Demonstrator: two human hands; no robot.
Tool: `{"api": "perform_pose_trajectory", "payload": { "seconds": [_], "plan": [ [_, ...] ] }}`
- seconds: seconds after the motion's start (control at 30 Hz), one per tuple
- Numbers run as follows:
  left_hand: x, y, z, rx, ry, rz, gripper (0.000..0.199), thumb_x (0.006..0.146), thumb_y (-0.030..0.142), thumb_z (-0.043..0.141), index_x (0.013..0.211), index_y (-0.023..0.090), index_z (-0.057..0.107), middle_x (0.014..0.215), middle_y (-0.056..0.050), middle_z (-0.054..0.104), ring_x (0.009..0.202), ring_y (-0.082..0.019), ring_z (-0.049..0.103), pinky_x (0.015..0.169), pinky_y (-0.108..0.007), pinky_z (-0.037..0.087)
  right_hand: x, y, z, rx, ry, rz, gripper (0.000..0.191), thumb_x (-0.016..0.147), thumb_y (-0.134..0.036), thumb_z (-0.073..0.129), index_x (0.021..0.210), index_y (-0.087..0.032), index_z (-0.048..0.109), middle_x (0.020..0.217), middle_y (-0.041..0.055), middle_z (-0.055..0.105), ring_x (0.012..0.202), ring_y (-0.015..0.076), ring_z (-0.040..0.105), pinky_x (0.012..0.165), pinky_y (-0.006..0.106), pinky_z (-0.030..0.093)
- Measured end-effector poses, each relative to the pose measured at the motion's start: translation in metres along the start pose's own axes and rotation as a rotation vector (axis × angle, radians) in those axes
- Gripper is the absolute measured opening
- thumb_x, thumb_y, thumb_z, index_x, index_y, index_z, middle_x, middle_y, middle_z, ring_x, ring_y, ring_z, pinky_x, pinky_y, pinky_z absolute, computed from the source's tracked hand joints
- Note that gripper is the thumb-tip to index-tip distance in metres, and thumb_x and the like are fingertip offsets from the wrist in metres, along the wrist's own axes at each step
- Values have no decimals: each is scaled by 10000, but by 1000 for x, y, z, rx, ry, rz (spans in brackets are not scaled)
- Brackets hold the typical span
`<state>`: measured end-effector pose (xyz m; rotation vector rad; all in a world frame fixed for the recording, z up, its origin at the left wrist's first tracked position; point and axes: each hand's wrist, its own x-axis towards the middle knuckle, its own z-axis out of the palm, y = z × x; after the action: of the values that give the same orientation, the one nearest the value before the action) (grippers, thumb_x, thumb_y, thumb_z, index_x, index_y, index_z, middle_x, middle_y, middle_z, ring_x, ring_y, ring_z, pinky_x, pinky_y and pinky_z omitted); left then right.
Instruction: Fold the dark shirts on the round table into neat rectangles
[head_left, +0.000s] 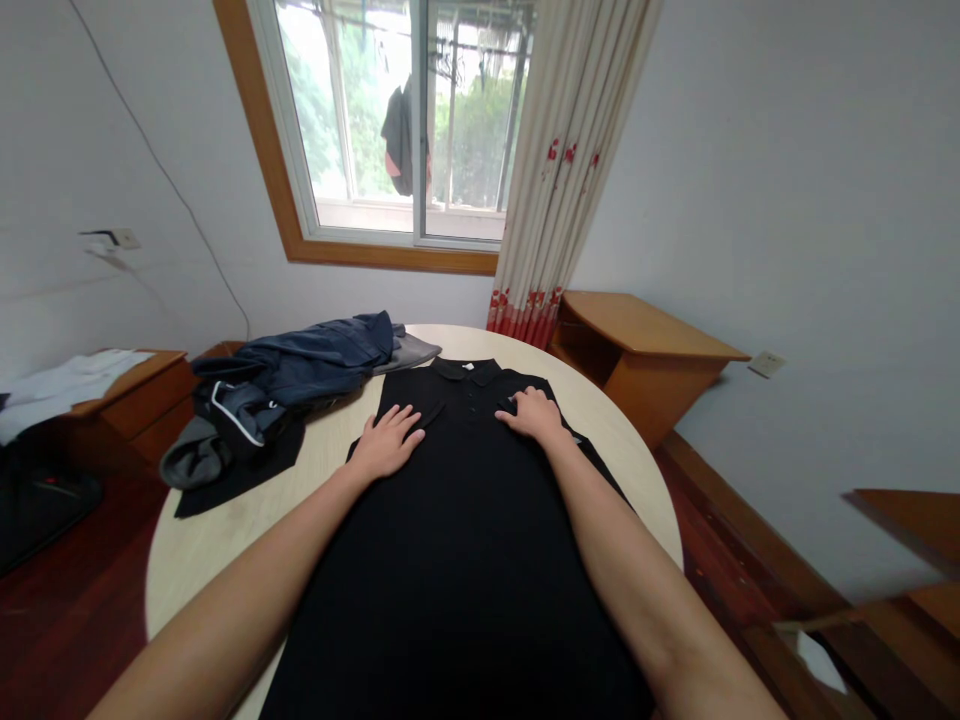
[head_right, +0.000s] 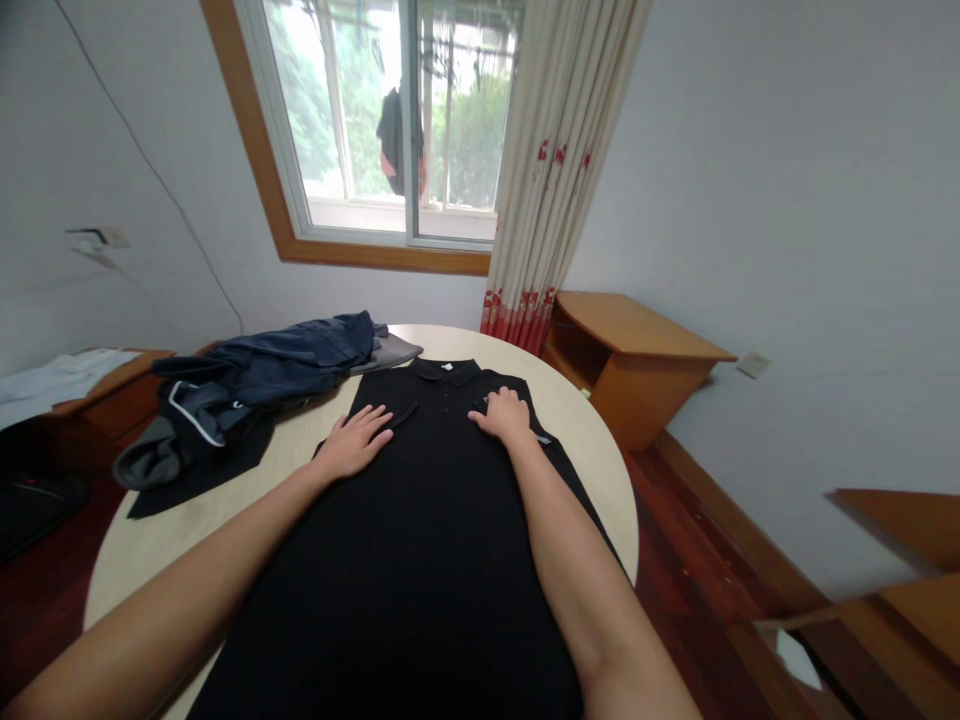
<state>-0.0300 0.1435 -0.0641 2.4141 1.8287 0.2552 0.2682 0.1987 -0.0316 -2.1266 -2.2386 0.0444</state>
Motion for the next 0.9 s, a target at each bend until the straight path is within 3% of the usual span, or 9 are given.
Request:
{"api": "perform_pose_trajectory", "payload": {
  "seconds": [0.17, 0.3, 0.47, 0.6, 0.7, 0.8, 0.9],
  "plan": [
    [0, 0, -1, -5, -4, -1, 571, 1035, 529, 252, 1525, 298, 432, 1647, -27, 311, 1538, -263, 230, 1206, -598, 215, -2, -10, -5, -41, 62, -20, 375, 975, -355, 510, 1221, -123, 674, 1288, 196, 622, 1218, 324, 567, 951, 388, 479],
    [-1, 0, 0, -5, 5, 2, 576, 1034, 529, 250, 1525, 291, 435, 1644, -26, 318, 1538, -264, 231, 1208, -593, 216, -1, -8, -7, -2, 118, -17, 322, 971, -243, 446, 1111, -154, 722, 1172, 162, 691, 1120, 297, 635, 922, 361, 484],
    [0, 0, 0, -14, 11, 4, 573, 1029, 528, 256, 1521, 301, 442, 1642, -30, 321, 1534, -268, 240, 1205, -594, 217, -3, -11, -12, 65, 230, -9, 336, 972, -271, 434, 1127, -198, 723, 1185, 128, 705, 1128, 289, 635, 934, 347, 472],
    [-1, 0, -1, -14, 8, -1, 579, 1029, 525, 259, 1523, 282, 439, 1644, -33, 317, 1537, -265, 234, 1206, -596, 215, -3, -13, -10, 83, 126, -54, 392, 988, -448, 447, 1034, -207, 753, 1117, 120, 725, 1083, 293, 648, 914, 354, 481],
    [-1, 0, 0, -14, 7, 1, 581, 1031, 525, 258, 1524, 277, 438, 1644, -36, 318, 1537, -265, 232, 1205, -597, 215, 1, -7, -2, 88, 146, -42, 504, 1017, -515, 368, 1192, -187, 709, 1271, 142, 672, 1200, 297, 592, 1010, 387, 438],
    [0, -1, 0, -13, 6, 5, 574, 1032, 531, 253, 1524, 300, 437, 1645, -31, 316, 1537, -270, 231, 1202, -602, 217, 7, 3, 13, 81, 97, 15, 590, 1031, -517, 336, 1450, -146, 521, 1541, 159, 462, 1419, 301, 403, 1153, 461, 308],
    [0, -1, 0, -12, 0, 4, 576, 1030, 533, 252, 1526, 301, 431, 1647, -28, 311, 1538, -269, 230, 1202, -606, 216, 14, 14, 25, 89, 47, 71, 674, 1035, -564, 288, 1549, -138, 374, 1649, 148, 277, 1519, 290, 227, 1210, 517, 186]
  ]
}}
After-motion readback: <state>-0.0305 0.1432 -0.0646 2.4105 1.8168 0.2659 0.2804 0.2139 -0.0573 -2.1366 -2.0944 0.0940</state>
